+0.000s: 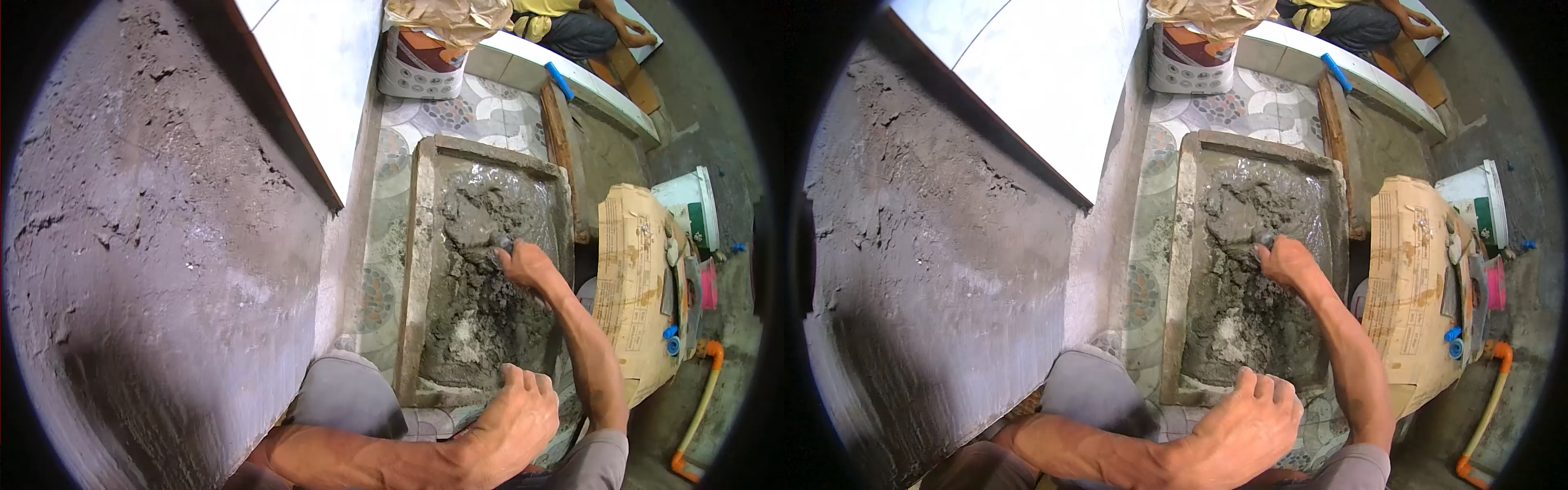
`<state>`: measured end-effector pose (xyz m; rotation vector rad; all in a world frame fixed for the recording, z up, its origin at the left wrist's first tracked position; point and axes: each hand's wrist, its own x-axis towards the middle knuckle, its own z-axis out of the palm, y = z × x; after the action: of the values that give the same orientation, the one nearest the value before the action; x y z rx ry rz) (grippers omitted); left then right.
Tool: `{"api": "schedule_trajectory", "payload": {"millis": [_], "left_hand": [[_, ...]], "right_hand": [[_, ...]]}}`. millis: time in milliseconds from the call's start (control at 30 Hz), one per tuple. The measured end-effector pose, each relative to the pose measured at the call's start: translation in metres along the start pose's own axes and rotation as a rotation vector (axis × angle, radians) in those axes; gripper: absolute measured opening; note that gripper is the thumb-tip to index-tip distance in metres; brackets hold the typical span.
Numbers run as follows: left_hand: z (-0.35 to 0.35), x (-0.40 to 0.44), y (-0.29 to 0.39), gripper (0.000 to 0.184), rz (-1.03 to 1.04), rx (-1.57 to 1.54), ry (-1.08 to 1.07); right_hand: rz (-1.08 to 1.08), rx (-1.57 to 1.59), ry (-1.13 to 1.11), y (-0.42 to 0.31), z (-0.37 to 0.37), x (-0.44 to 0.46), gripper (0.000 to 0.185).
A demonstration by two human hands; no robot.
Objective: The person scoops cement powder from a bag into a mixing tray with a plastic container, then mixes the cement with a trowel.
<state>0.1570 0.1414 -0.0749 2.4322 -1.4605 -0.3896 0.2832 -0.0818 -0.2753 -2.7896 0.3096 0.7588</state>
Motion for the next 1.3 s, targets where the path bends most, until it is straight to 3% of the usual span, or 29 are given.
{"api": "schedule_trajectory", "payload": {"millis": [67, 100, 200, 233, 333, 433, 467, 533, 600, 633, 733, 767, 867, 900, 1033, 1133, 1233, 1300], "left_hand": [[0.007, 0.000, 0.002, 0.021, 0.033, -0.018, -0.037], [0.008, 0.001, -0.002, 0.027, 0.061, -0.006, -0.072], [0.001, -0.001, -0.009, 0.044, 0.125, 0.014, -0.144], [-0.001, -0.001, -0.010, 0.049, 0.147, 0.017, -0.165], [-0.005, -0.008, -0.001, 0.016, 0.022, -0.008, 0.026], [-0.019, -0.008, -0.007, 0.013, 0.035, -0.042, -0.051], [-0.008, -0.006, -0.004, 0.026, 0.027, -0.019, -0.042], [0.018, 0.002, 0.002, 0.063, 0.022, 0.034, -0.012], [0.022, 0.003, 0.001, 0.061, 0.072, -0.011, -0.077], [0.021, 0.004, -0.001, 0.060, 0.091, -0.040, -0.110], [0.021, 0.002, 0.001, 0.061, 0.084, 0.011, -0.018], [0.020, 0.002, 0.001, 0.059, 0.092, -0.006, -0.050], [0.017, 0.004, -0.002, 0.050, 0.091, -0.017, -0.101], [0.018, 0.003, -0.001, 0.047, 0.094, -0.004, -0.101], [0.018, -0.002, -0.003, 0.018, 0.112, -0.003, 0.035], [0.018, -0.005, -0.002, 0.018, 0.127, -0.032, 0.048], [0.007, -0.008, -0.004, 0.018, 0.181, 0.039, -0.033], [0.010, -0.008, 0.002, 0.027, 0.158, -0.010, -0.052]], "right_hand": [[-0.049, -0.214, 0.195, 0.009, 0.012, 0.003, 0.057], [0.012, -0.232, 0.145, 0.005, 0.008, 0.012, 0.054], [0.013, -0.045, 0.298, 0.015, 0.037, 0.057, 0.055], [0.233, 0.332, -0.005, -0.020, -0.002, 0.035, 0.059], [0.310, 0.771, -0.196, -0.015, 0.011, 0.015, 0.063], [0.041, 0.016, -0.022, 0.011, 0.024, -0.016, 0.051], [-0.050, -0.226, 0.036, 0.018, 0.028, -0.023, 0.049], [0.009, -0.215, 0.137, 0.019, 0.012, -0.020, 0.048], [0.059, -0.222, 0.255, 0.031, 0.024, 0.011, 0.047], [-0.029, -0.133, 0.392, 0.021, 0.025, 0.017, 0.050], [0.328, 0.624, -0.075, -0.019, 0.009, 0.010, 0.053], [0.261, 0.581, -0.154, -0.012, 0.017, 0.006, 0.053], [-0.038, -0.023, 0.161, 0.020, 0.045, -0.035, 0.050], [0.002, -0.180, 0.079, 0.025, 0.039, -0.046, 0.050], [0.160, -0.162, 0.117, 0.040, 0.027, -0.035, 0.054], [0.167, -0.039, 0.313, 0.041, 0.063, 0.000, 0.053], [0.251, 0.333, -0.113, 0.016, 0.028, -0.050, 0.054], [0.105, 0.118, 0.084, 0.036, 0.048, -0.094, 0.053]]}}
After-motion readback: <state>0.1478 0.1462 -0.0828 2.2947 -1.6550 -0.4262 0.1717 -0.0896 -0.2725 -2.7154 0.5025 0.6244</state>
